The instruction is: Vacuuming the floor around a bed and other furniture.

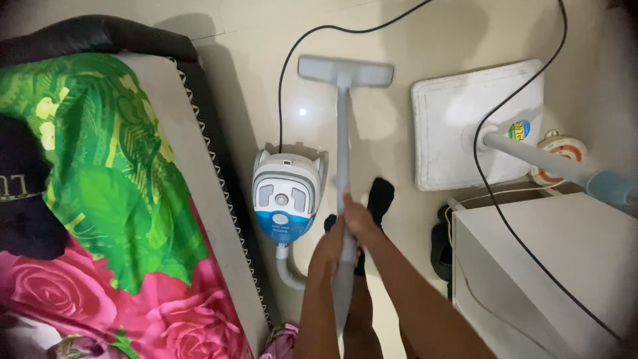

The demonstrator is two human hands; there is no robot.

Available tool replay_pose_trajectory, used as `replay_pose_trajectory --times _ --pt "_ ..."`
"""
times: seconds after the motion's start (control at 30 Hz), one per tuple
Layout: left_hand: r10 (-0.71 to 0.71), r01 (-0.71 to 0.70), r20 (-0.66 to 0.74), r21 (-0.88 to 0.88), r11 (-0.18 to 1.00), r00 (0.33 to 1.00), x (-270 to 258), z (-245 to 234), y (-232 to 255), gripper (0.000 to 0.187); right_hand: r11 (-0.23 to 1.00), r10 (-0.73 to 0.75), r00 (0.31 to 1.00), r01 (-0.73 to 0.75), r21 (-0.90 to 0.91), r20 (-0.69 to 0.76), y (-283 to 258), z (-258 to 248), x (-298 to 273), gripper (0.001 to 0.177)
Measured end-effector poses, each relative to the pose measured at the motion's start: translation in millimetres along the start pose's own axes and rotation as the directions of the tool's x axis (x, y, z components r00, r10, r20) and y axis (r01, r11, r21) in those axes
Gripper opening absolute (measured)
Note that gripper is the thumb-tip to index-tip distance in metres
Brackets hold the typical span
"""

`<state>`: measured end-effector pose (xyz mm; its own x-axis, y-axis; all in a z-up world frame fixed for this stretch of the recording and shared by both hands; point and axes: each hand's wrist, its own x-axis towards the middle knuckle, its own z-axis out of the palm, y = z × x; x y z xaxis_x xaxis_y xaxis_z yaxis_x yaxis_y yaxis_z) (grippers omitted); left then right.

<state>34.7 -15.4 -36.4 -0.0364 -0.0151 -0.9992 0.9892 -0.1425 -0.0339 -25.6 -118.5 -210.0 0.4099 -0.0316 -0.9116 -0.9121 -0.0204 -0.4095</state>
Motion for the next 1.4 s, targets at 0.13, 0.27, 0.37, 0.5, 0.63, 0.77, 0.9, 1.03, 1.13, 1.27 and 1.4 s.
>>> replay_pose_trajectory --times 0.13,0.27,0.37,0.5,0.63,0.77,0.9,1.03,1.13,1.27,1.4 --pt "0.057 -0.054 0.045 -0.072 0.996 0.997 9.1 7.2 31.7 0.071 0.974 0.162 0.986 -0.154 -0.165 0.032 -89.6 -22.0 -18.8 0.094" --pt "0.087 -0.084 0.047 -0.066 0.994 0.995 -11.2 17.0 48.0 0.061 0.95 0.308 0.951 -0.308 -0.046 -0.003 -97.8 -31.5 -22.3 0.087" --pt "0.119 -0.116 0.063 -0.046 0.992 0.991 2.7 30.4 46.5 0.059 0.946 0.323 0.946 -0.323 -0.013 0.002 -89.7 -45.4 -15.9 0.083" --pt "0.127 -0.123 0.105 -0.046 0.991 0.986 -0.2 54.8 70.2 0.056 0.928 0.368 0.93 -0.368 0.065 0.011 -131.9 -74.4 -26.0 0.082" --pt "0.164 -0.171 0.052 0.163 0.972 0.985 20.8 76.1 111.8 0.061 0.947 0.282 0.959 -0.278 0.16 -0.001 -138.5 -106.4 12.2 0.081" --pt "0.148 -0.155 0.046 0.27 0.95 0.988 10.3 86.6 137.6 0.066 0.962 0.228 0.973 -0.228 0.151 0.013 -158.9 -120.4 13.4 0.083" --pt "0.225 -0.23 0.062 0.424 0.876 0.972 15.5 57.5 127.9 0.065 0.939 0.325 0.944 -0.314 0.143 -0.056 -163.6 -97.4 -3.4 0.077" --pt "0.234 -0.248 0.098 0.561 0.79 0.967 23.2 39.5 133.1 0.063 0.828 0.424 0.903 -0.419 0.372 0.071 -171.9 -78.7 -5.0 0.073" --pt "0.334 -0.379 0.213 0.721 0.58 0.918 41.9 34.0 141.8 0.06 0.773 0.506 0.86 -0.488 0.406 0.07 -178.0 -77.5 3.2 0.079" --pt "0.254 -0.181 0.034 0.793 0.581 0.967 -0.3 63.5 203.0 0.068 0.702 0.335 0.939 -0.307 0.643 0.083 -184.7 -83.0 22.0 0.067" --pt "0.311 -0.182 -0.005 0.801 0.57 0.95 49.1 67.3 214.4 0.071 0.595 0.359 0.93 -0.298 0.746 0.084 -228.5 -104.9 27.0 0.057"
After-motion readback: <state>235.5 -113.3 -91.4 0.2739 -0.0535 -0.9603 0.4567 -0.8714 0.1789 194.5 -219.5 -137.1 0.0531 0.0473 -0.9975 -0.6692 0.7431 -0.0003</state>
